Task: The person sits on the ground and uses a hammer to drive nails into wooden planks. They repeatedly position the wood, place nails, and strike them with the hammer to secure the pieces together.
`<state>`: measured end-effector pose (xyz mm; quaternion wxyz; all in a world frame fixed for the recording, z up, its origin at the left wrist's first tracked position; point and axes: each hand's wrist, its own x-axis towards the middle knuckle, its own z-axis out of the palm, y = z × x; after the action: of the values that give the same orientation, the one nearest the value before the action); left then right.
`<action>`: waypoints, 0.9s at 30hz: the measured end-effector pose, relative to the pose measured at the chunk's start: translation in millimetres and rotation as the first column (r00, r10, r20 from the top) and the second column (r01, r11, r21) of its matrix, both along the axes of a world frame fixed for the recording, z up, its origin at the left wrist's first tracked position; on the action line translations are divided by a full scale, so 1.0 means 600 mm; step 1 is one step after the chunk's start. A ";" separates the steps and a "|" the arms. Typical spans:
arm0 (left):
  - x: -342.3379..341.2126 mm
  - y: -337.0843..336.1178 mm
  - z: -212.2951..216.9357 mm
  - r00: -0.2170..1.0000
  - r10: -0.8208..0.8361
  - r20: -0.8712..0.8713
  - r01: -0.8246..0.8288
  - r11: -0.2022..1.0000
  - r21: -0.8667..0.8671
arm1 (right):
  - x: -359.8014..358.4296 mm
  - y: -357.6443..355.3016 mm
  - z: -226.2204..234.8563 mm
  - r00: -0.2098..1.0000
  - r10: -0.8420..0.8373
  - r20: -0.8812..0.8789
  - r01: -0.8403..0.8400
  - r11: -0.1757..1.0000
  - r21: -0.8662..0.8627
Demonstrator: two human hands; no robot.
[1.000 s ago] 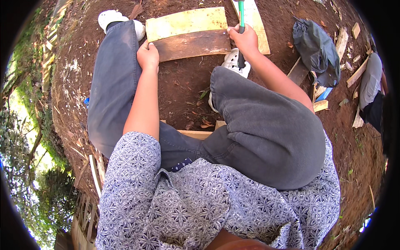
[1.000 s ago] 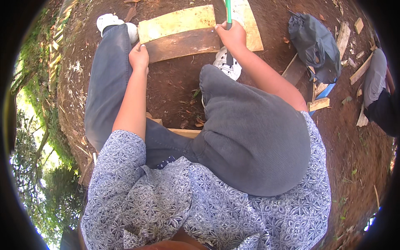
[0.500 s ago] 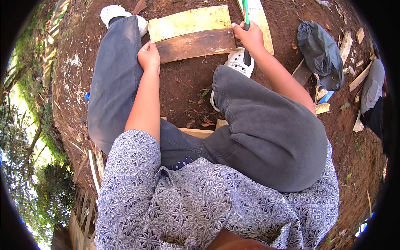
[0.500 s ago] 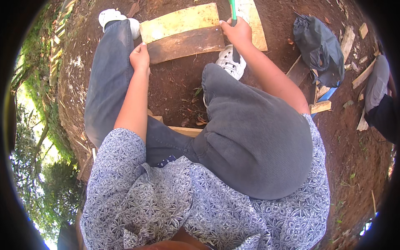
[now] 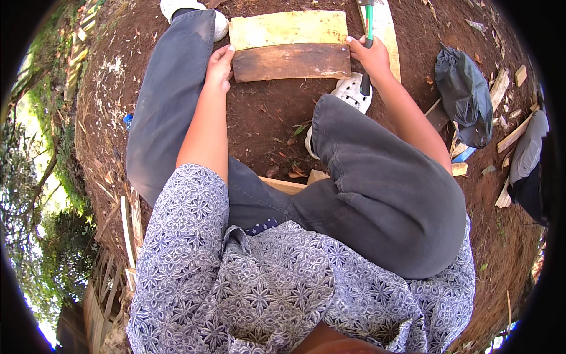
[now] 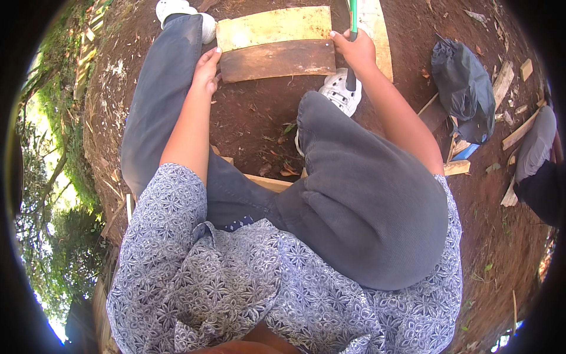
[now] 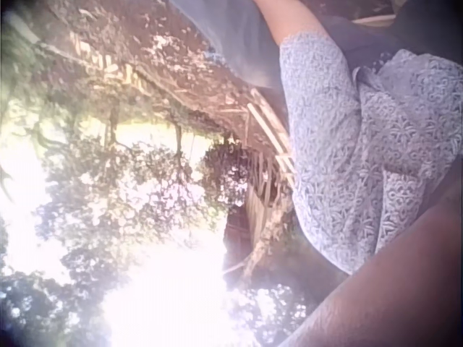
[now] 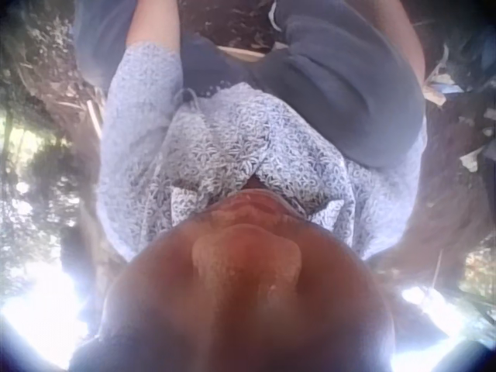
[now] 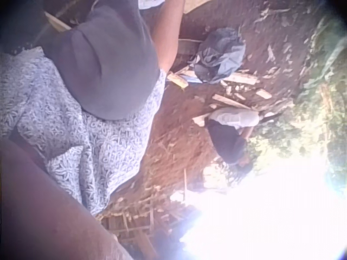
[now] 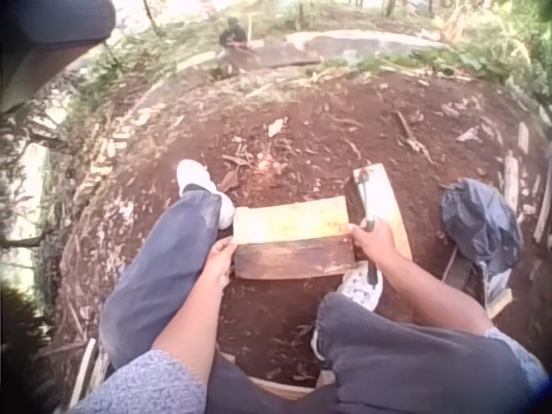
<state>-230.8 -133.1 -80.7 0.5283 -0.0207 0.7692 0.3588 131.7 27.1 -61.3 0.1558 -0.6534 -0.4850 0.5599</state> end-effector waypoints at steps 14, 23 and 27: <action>0.008 0.055 0.038 0.987 0.046 -0.154 0.033 0.878 0.477 | -0.051 0.025 0.070 0.902 -0.133 -0.410 0.165 0.985 0.042; -0.015 0.043 0.065 0.991 -0.134 0.002 0.119 0.888 0.445 | -0.013 0.023 0.035 0.973 -0.045 -0.224 0.057 0.997 0.046; 0.010 0.062 0.063 0.943 -0.176 -0.282 0.245 0.942 0.229 | -0.018 0.024 0.034 0.981 -0.015 -0.191 0.030 0.997 0.073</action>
<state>-224.8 -96.1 -42.9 0.4577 0.1787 0.7750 0.3975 121.0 41.7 -40.9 0.2324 -0.5960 -0.4813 0.5993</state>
